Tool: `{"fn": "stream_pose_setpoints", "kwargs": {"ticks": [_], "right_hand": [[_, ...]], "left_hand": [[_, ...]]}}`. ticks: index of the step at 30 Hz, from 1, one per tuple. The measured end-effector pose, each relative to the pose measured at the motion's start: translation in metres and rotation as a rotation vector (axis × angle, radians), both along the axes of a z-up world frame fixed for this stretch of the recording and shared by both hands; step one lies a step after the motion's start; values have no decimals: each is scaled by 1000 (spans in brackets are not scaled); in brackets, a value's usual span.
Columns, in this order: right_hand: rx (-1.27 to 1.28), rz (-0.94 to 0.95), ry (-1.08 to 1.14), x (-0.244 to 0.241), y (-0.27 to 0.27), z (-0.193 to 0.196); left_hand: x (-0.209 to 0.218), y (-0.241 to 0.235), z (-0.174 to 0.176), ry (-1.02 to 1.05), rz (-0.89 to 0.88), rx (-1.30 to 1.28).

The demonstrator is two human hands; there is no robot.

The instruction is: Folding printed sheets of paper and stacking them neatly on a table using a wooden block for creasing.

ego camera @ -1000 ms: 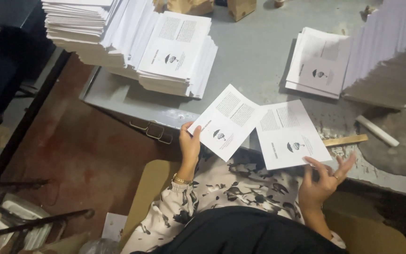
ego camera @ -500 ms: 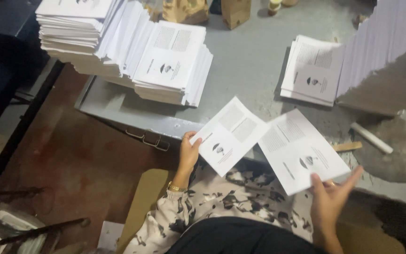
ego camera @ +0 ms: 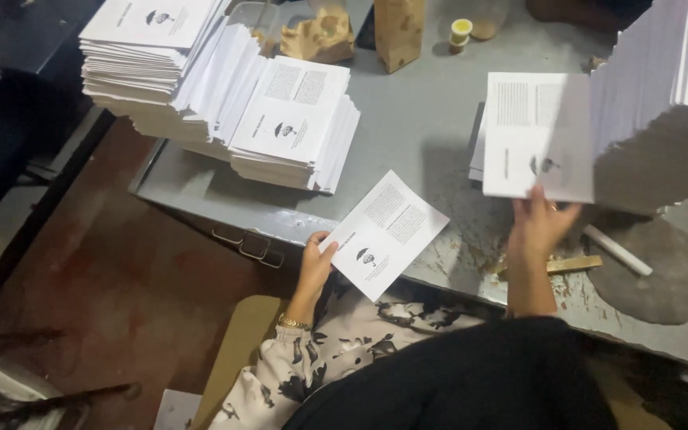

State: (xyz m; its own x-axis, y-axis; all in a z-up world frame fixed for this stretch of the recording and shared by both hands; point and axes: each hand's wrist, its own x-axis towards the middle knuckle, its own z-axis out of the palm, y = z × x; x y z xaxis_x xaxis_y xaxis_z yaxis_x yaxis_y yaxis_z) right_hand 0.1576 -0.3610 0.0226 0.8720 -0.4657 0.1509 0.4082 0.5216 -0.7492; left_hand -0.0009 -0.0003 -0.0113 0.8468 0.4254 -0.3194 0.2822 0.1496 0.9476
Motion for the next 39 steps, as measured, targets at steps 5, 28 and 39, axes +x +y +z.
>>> {"fn": "stream_pose_setpoints", "kwargs": {"ticks": [5,28,39], "right_hand": [[96,118,257,-17,16,-17],[-626,274,397,-170,35,70],[-589,296,471,-201,47,16]], "left_hand": [[8,11,-28,-46,-4,48],[-34,-54,114,-168,-94,289],[-47,-73,144,1,-262,682]]}}
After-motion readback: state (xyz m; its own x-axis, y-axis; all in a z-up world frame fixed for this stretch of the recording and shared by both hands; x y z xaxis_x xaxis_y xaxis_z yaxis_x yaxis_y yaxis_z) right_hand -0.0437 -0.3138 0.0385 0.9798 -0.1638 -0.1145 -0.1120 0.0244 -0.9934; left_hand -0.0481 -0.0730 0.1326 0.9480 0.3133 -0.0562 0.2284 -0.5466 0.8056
